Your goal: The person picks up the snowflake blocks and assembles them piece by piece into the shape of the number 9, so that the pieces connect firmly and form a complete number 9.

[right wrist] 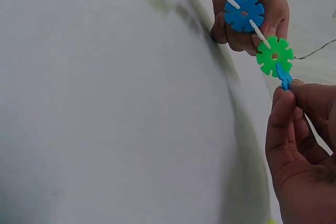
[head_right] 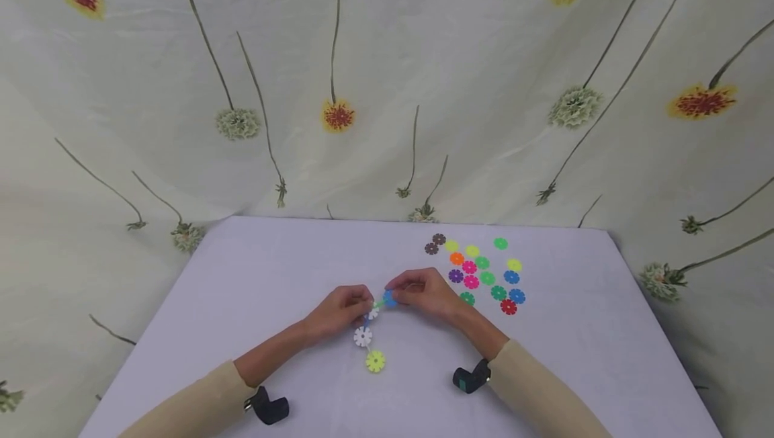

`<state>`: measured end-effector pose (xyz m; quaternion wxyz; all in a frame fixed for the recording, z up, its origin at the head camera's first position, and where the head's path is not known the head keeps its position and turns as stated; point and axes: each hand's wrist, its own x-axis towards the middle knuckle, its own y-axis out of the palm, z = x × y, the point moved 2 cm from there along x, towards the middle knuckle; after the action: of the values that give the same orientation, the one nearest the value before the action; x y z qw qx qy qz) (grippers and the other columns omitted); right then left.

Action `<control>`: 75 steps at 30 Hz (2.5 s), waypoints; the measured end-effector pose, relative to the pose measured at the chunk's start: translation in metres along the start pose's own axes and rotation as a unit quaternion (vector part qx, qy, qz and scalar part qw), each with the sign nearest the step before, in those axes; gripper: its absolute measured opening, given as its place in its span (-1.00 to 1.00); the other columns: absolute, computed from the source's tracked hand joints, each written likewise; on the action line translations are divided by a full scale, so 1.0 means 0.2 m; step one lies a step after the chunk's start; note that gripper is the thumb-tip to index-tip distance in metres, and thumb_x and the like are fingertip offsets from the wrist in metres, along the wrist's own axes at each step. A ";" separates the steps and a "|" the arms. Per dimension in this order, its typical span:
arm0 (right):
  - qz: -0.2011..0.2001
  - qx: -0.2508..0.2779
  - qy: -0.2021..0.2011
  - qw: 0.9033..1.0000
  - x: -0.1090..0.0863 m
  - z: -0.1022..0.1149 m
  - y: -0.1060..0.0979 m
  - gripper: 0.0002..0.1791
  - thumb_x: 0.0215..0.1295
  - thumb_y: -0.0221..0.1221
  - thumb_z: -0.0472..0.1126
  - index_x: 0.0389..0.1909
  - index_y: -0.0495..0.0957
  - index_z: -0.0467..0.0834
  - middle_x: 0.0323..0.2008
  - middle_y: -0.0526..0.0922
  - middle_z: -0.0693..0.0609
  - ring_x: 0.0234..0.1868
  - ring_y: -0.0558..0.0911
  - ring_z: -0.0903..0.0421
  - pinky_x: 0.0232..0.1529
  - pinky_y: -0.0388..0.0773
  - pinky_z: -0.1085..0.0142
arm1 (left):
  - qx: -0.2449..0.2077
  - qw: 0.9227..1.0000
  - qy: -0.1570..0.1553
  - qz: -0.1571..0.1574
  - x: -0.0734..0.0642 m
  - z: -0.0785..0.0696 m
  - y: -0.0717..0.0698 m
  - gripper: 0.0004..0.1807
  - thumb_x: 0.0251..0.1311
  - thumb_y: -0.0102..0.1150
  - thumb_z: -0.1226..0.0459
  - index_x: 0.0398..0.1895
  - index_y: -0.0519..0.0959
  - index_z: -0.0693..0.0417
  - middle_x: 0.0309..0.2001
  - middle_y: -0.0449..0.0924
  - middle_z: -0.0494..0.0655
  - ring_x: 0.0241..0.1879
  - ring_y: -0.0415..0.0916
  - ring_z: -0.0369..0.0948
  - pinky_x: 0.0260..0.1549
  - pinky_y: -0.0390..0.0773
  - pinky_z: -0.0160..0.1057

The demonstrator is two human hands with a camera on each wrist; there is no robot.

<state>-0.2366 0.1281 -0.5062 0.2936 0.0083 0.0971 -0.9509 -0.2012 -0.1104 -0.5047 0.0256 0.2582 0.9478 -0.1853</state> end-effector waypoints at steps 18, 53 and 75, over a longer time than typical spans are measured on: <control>0.016 0.062 0.001 0.998 0.01 0.02 0.01 -0.70 0.49 0.32 -0.29 0.09 0.54 -0.35 -0.30 0.82 0.13 -0.26 0.73 0.14 -0.06 0.77 0.29 | -0.060 0.998 0.016 0.027 0.07 -0.06 0.04 -0.80 0.53 0.16 0.25 -0.04 0.59 0.25 -0.38 0.58 -0.16 -0.36 0.50 -0.28 -0.27 0.60 -0.36; -0.164 -0.394 0.046 0.903 0.21 -0.02 -0.40 -0.75 0.49 0.27 -0.18 0.07 0.65 -0.20 0.02 0.59 -0.18 0.02 0.58 -0.12 0.17 0.56 -0.07 | -0.060 0.998 -0.026 -0.012 0.02 -0.03 0.01 -0.79 0.43 0.15 0.26 -0.09 0.61 0.27 -0.39 0.59 -0.19 -0.34 0.51 -0.30 -0.27 0.56 -0.40; -0.142 -0.295 -0.002 0.945 0.17 -0.02 -0.38 -0.81 0.52 0.22 -0.29 0.07 0.59 -0.13 0.04 0.76 -0.12 0.03 0.74 -0.05 0.16 0.68 0.01 | -0.055 0.998 -0.018 0.000 0.02 -0.04 0.02 -0.78 0.45 0.13 0.28 -0.08 0.60 0.31 -0.38 0.59 -0.19 -0.35 0.50 -0.31 -0.28 0.57 -0.40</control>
<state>-0.3075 0.1705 -0.4992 0.1455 -0.0947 0.3726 -0.9116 -0.2027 -0.1028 -0.5000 0.0573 0.2529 0.9560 -0.1374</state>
